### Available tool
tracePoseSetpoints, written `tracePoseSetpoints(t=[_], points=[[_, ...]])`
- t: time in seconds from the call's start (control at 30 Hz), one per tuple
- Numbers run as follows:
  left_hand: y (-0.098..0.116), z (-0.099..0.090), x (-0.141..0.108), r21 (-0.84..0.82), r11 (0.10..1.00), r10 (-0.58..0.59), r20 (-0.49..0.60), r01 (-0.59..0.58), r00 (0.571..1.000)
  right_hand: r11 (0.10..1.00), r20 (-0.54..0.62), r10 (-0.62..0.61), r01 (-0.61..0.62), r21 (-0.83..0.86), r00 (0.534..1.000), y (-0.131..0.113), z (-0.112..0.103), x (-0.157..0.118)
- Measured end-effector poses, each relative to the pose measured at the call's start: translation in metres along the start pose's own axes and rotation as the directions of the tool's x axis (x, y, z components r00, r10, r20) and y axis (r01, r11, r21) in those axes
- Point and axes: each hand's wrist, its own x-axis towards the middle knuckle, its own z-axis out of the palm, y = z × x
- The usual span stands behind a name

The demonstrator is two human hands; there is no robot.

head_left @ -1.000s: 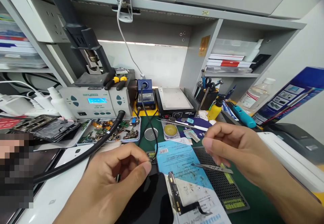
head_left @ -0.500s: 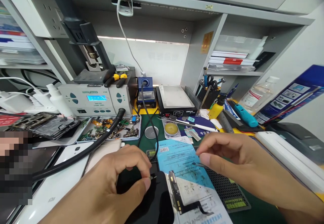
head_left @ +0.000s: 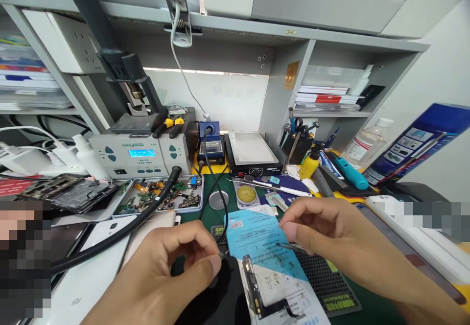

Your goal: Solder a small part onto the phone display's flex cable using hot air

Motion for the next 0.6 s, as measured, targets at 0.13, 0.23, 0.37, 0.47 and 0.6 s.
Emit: tracePoseSetpoints(t=[0.13, 0.23, 0.37, 0.47, 0.6], points=[[0.017, 0.009, -0.004, -0.212, 0.977, 0.003, -0.012, -0.006, 1.0, 0.996, 0.062, 0.005, -0.01, 0.089, 0.998, -0.001, 0.011, -0.001], [0.027, 0.015, -0.006, -0.31, 0.951, -0.008, -0.019, 0.002, 1.0, 0.989, 0.105, 0.007, -0.022, 0.147, 0.994, 0.0, 0.026, -0.003], [0.033, 0.022, -0.005, -0.328, 0.945, -0.004, 0.036, 0.016, 0.999, 0.982, 0.135, 0.036, -0.06, 0.181, 0.99, -0.001, 0.044, -0.005], [0.036, 0.026, -0.005, -0.312, 0.949, -0.014, 0.06, 0.032, 0.998, 0.978, 0.188, 0.055, -0.091, 0.19, 0.981, -0.004, 0.05, -0.008], [0.034, 0.031, -0.004, -0.306, 0.952, -0.015, 0.051, 0.03, 0.999, 0.978, 0.217, 0.071, -0.111, 0.176, 0.974, -0.006, 0.05, -0.009]])
